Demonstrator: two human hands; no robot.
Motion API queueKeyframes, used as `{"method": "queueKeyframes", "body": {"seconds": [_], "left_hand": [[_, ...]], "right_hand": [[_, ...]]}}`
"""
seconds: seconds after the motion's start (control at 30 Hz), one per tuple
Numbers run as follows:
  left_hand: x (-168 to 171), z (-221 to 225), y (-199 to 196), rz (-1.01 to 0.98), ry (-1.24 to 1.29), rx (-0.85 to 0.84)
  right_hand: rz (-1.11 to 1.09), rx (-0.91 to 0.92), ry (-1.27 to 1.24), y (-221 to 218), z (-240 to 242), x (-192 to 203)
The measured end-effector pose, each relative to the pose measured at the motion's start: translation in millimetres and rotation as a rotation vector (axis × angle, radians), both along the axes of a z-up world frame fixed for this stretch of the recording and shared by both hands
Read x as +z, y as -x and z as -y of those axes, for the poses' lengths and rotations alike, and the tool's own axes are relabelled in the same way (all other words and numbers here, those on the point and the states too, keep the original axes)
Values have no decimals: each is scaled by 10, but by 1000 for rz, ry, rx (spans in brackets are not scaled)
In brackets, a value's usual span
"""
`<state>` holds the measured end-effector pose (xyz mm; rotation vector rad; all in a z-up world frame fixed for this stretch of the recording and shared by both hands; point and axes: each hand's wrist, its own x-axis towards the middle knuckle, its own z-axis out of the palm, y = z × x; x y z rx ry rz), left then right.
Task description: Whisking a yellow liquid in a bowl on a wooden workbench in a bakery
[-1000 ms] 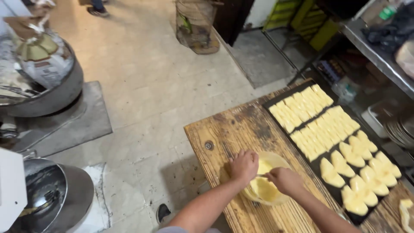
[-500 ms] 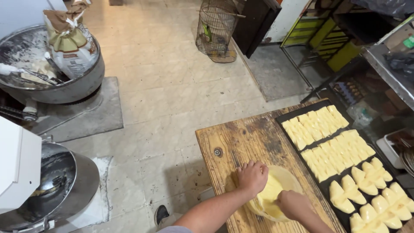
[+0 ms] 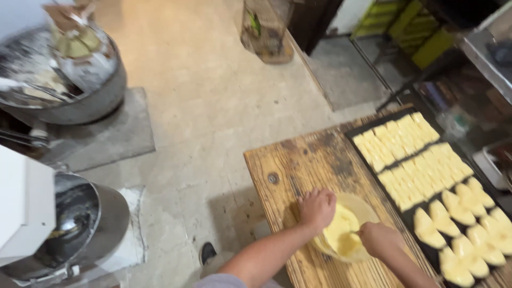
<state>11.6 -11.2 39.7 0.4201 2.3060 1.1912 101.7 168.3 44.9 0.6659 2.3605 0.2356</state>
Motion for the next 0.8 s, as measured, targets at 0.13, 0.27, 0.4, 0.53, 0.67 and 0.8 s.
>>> {"method": "queueKeyframes", "body": {"seconds": [0.13, 0.27, 0.4, 0.53, 0.67, 0.8], "left_hand": [[-323, -186, 53, -100, 26, 54], [-539, -294, 38, -182, 158, 63], [-793, -371, -214, -741, 142, 367], [-520, -265, -56, -399, 63, 245], [-500, -230, -61, -377, 81, 249], [-589, -286, -62, -366, 76, 262]], "right_hand": [[1, -31, 293, -23, -4, 175], [58, 32, 68, -159, 22, 396], [74, -159, 394, -319, 153, 285], [18, -124, 213, -223, 141, 378], [-77, -304, 362, -163, 384, 715], [28, -167, 205, -275, 216, 302]]}}
